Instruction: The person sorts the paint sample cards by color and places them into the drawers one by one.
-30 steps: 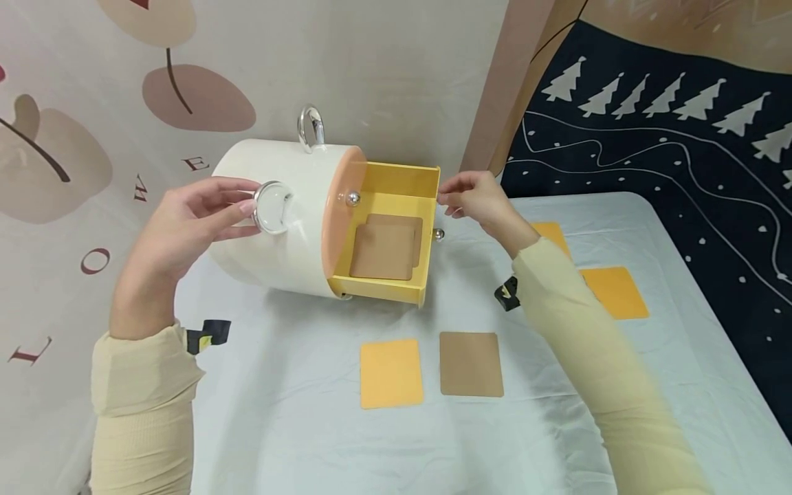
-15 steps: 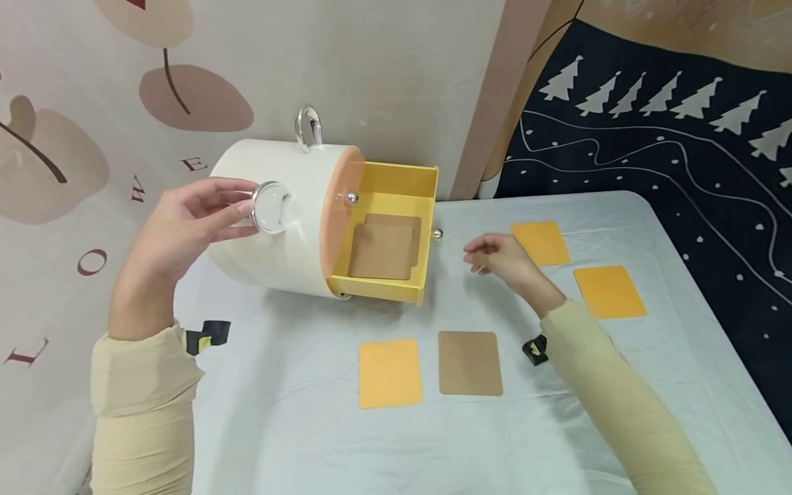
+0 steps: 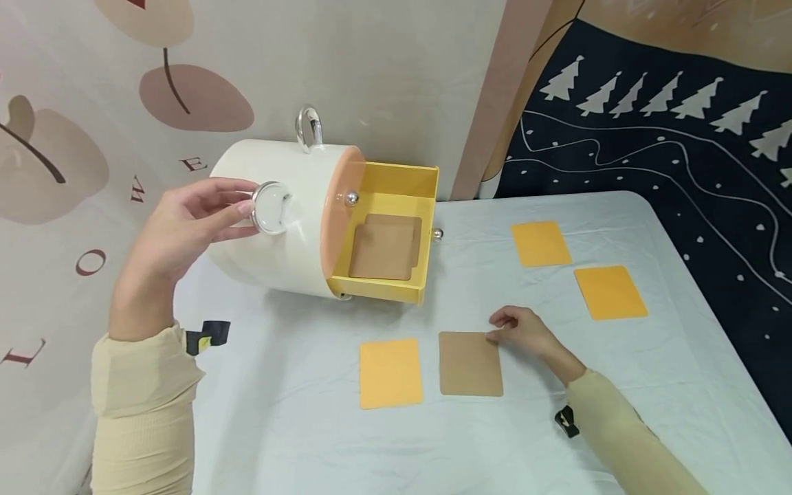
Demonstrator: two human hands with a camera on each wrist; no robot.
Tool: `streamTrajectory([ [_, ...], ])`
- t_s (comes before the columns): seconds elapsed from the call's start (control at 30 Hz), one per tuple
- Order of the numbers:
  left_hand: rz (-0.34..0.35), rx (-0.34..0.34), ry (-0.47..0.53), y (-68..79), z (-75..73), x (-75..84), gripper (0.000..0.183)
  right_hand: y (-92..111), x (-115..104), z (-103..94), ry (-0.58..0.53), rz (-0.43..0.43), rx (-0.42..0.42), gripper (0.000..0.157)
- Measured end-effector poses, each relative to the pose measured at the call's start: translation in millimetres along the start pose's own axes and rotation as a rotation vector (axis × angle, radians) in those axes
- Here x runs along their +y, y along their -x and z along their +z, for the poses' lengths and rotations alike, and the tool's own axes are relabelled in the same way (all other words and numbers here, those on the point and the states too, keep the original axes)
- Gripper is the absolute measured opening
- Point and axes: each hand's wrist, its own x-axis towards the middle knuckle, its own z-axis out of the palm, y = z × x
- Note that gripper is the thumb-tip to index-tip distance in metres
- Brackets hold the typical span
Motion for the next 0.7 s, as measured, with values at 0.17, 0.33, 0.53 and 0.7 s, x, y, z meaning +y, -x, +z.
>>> streamTrajectory([
  [0.17,-0.005,-0.002,-0.004,0.1,-0.5,0.0,0.027,6,4,7.2,0.091,-0.044,0.059,0.030],
  [0.33,-0.009,-0.002,0.015,0.4,-0.9,0.2,0.026,6,6,11.2,0.163,-0.092,0.086,0.031],
  [0.53,-0.007,-0.003,0.018,0.4,-1.0,0.9,0.026,8,3,14.6,0.225,-0.121,0.091,0.031],
  [0.7,-0.004,-0.002,0.026,0.8,-0.7,1.4,0.024,10,1,15.1,0.245,-0.133,0.098,0.031],
])
